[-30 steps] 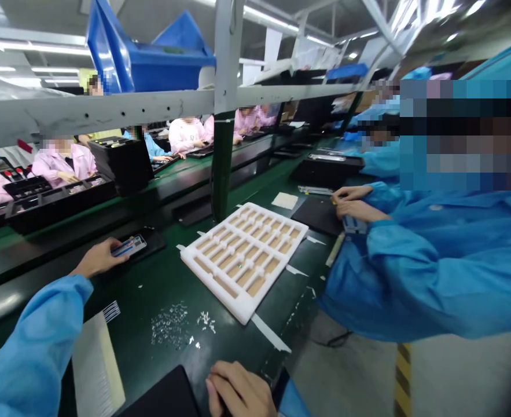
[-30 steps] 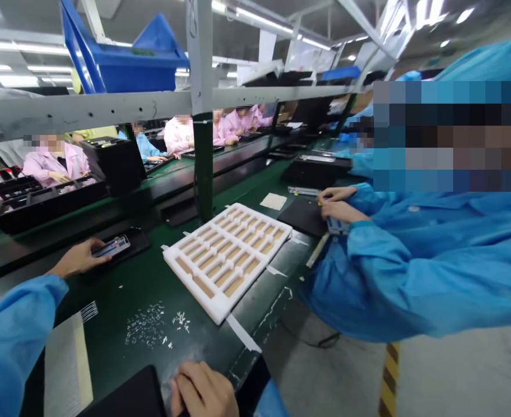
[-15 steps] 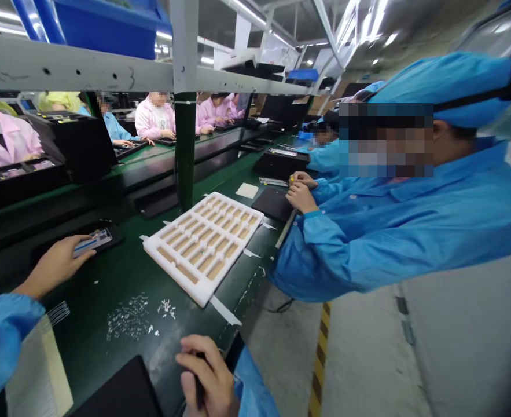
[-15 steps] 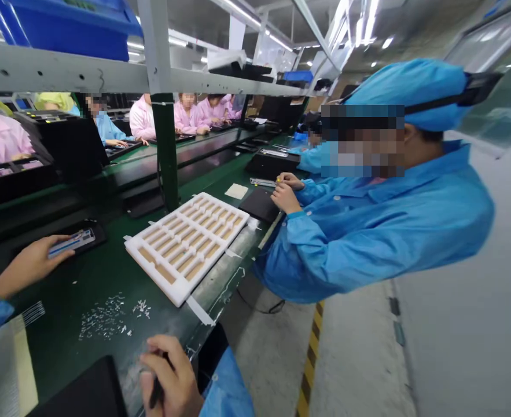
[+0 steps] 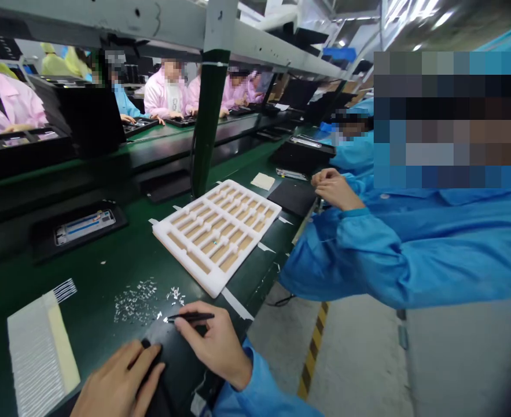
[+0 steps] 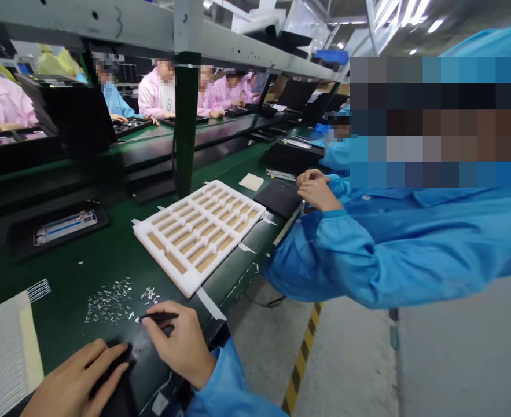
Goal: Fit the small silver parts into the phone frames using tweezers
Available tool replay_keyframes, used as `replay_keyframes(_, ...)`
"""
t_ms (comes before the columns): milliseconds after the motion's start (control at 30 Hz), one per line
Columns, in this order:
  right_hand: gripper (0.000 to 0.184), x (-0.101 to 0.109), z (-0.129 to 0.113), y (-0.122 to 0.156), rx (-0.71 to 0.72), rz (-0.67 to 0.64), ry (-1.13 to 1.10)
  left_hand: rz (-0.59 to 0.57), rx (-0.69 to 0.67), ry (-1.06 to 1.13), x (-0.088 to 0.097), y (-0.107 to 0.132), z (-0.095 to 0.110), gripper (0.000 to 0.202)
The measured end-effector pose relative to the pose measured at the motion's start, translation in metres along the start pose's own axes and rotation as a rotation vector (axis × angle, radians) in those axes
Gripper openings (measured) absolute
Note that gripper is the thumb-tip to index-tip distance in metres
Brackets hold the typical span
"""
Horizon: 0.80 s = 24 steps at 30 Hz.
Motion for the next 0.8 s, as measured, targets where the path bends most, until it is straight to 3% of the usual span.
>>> replay_keyframes(267, 0.016, 0.0018, -0.0006, -0.0053, 0.068, -0.118, 0.017, 0.028, -0.022, 0.067, 0.001, 0.0006, -0.0013, 0.042)
replay_keyframes(800, 0.03, -0.004, 0.0059, -0.0089, -0.036, -0.152, -0.057, 0.026, -0.007, 0.064, -0.0023, 0.0048, -0.0013, 0.041)
Point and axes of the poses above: each hand's wrist, its own y-axis away from the middle knuckle, its own x-axis out of the back of the hand, z = x × y, the point moved 6 cm from there along -y, towards the middle knuckle, and after that the axes turned 15 degrees about y, right-handed, at the moved point
